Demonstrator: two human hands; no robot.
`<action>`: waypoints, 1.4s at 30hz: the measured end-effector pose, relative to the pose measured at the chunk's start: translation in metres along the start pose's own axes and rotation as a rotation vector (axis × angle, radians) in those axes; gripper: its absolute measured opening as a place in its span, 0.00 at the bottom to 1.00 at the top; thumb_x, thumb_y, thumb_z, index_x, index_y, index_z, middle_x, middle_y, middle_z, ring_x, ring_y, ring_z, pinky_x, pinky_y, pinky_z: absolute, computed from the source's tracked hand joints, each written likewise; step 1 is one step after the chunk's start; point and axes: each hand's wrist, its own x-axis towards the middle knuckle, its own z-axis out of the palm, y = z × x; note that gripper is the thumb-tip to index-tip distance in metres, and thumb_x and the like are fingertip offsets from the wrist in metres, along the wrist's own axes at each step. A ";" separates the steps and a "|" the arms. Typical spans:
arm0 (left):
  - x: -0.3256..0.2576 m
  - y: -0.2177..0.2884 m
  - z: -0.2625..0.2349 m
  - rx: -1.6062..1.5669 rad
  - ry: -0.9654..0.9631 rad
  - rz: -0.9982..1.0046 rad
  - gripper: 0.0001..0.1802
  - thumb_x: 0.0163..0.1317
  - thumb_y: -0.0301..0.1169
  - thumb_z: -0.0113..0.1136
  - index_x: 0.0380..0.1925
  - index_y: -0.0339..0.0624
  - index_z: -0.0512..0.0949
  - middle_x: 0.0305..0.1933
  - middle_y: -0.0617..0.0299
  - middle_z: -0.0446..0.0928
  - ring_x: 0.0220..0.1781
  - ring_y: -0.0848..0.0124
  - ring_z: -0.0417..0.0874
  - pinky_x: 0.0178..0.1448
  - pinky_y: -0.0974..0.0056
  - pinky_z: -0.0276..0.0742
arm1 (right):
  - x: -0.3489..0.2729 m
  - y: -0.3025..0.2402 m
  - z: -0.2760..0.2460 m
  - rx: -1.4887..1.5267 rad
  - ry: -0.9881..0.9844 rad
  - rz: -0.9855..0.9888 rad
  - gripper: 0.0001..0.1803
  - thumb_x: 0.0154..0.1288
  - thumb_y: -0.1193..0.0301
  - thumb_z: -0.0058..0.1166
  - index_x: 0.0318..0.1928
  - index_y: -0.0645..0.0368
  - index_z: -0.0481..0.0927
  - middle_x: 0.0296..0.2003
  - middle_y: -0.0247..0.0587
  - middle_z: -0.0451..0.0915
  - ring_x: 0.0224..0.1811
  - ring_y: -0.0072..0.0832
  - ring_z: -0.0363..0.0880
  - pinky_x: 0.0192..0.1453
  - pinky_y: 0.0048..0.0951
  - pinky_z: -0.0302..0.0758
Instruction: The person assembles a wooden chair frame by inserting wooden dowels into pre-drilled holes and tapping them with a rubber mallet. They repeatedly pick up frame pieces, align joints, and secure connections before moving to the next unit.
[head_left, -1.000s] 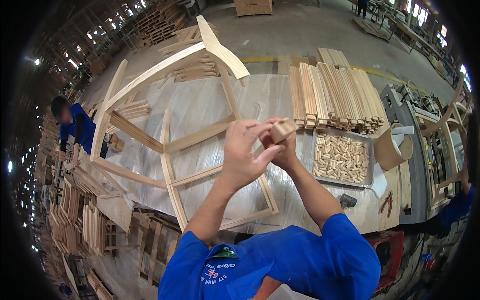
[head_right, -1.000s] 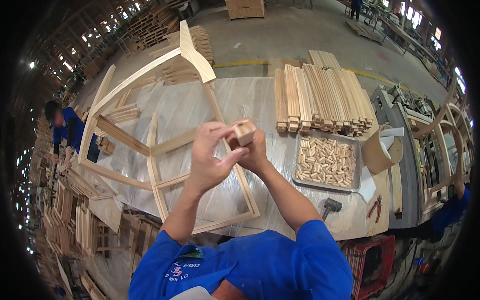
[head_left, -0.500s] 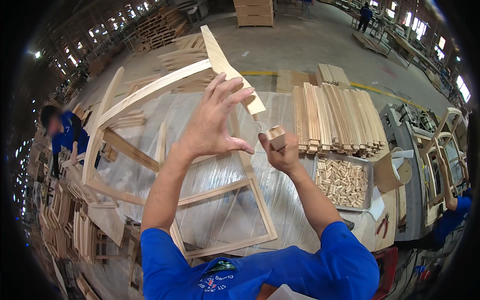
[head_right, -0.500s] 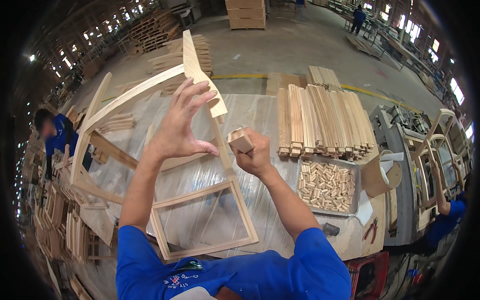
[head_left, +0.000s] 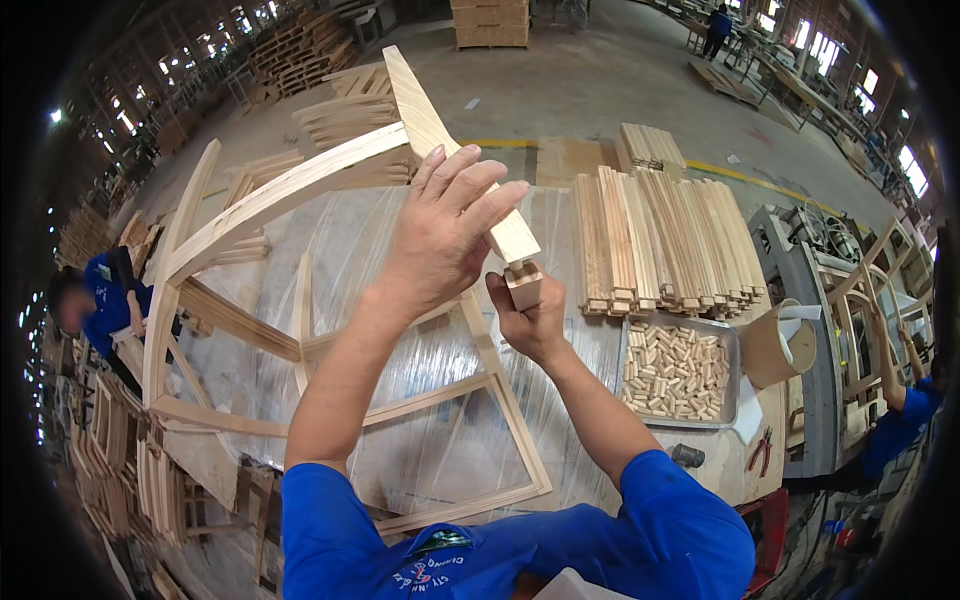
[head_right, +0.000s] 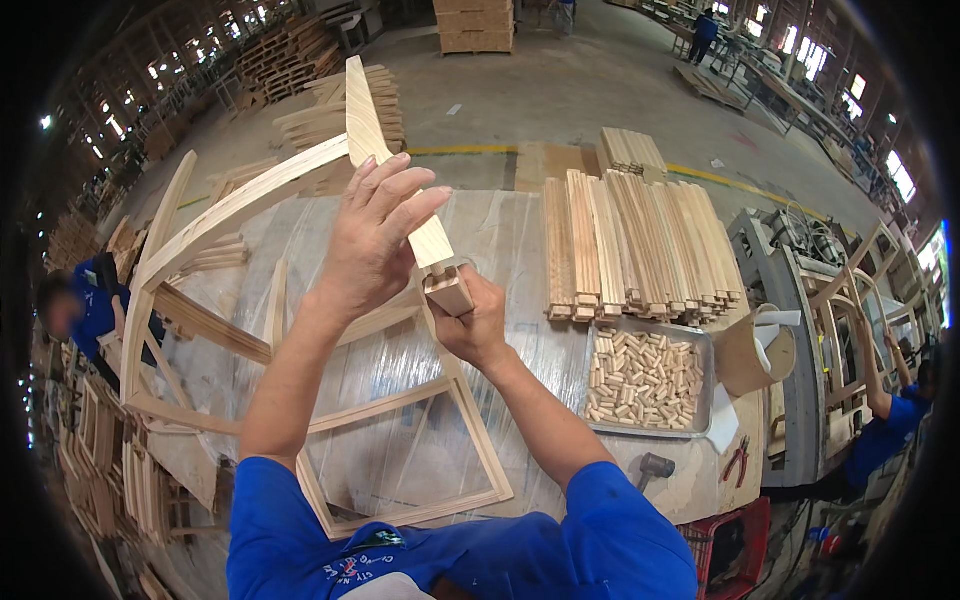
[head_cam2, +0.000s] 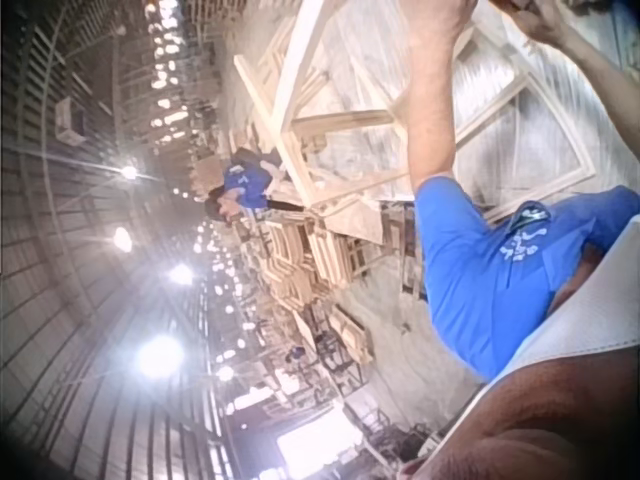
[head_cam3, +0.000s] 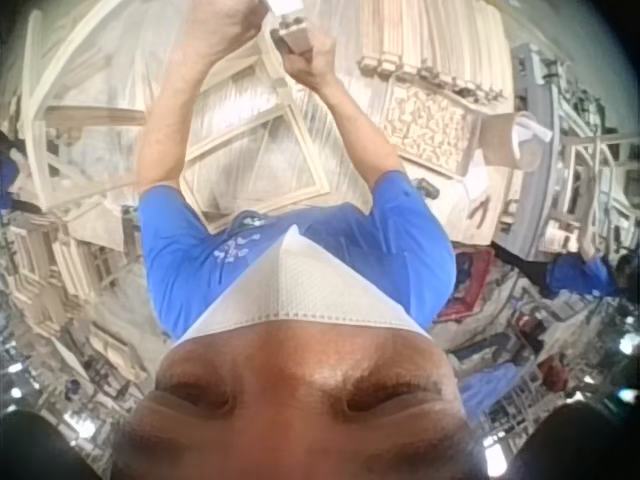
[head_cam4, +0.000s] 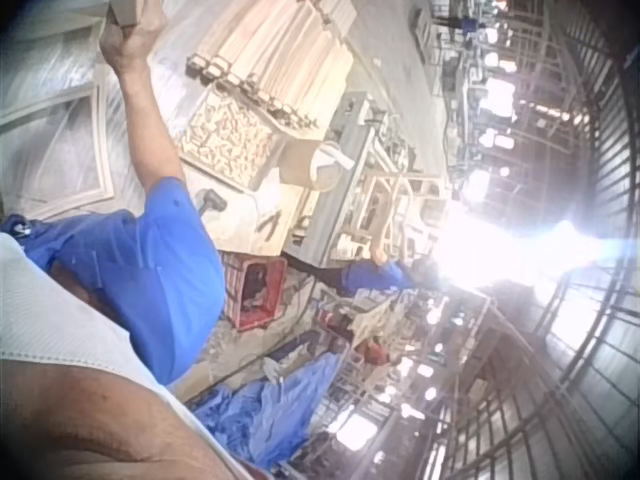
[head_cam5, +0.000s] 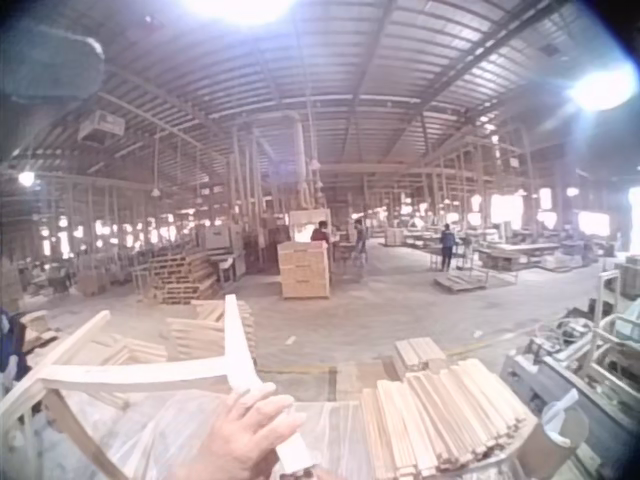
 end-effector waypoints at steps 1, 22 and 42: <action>-0.002 0.001 0.003 -0.002 0.020 -0.017 0.29 0.53 0.23 0.69 0.58 0.53 0.79 0.60 0.60 0.76 0.71 0.53 0.73 0.79 0.41 0.63 | 0.000 -0.003 0.002 -0.009 0.025 0.012 0.09 0.55 0.82 0.65 0.35 0.60 0.79 0.27 0.45 0.80 0.27 0.43 0.84 0.31 0.36 0.76; -0.005 0.001 0.030 -0.028 0.219 -0.018 0.25 0.54 0.22 0.67 0.54 0.50 0.79 0.57 0.59 0.80 0.67 0.52 0.77 0.77 0.42 0.64 | 0.002 -0.006 -0.001 -0.024 -0.033 0.091 0.10 0.59 0.77 0.66 0.42 0.59 0.82 0.33 0.48 0.84 0.34 0.45 0.87 0.37 0.36 0.81; -0.261 0.081 0.206 -1.053 -0.641 -1.602 0.17 0.82 0.38 0.43 0.54 0.36 0.73 0.38 0.60 0.79 0.41 0.73 0.82 0.44 0.67 0.79 | -0.122 0.125 -0.017 0.324 -0.388 0.725 0.11 0.51 0.74 0.71 0.38 0.58 0.87 0.33 0.37 0.88 0.38 0.25 0.87 0.46 0.30 0.82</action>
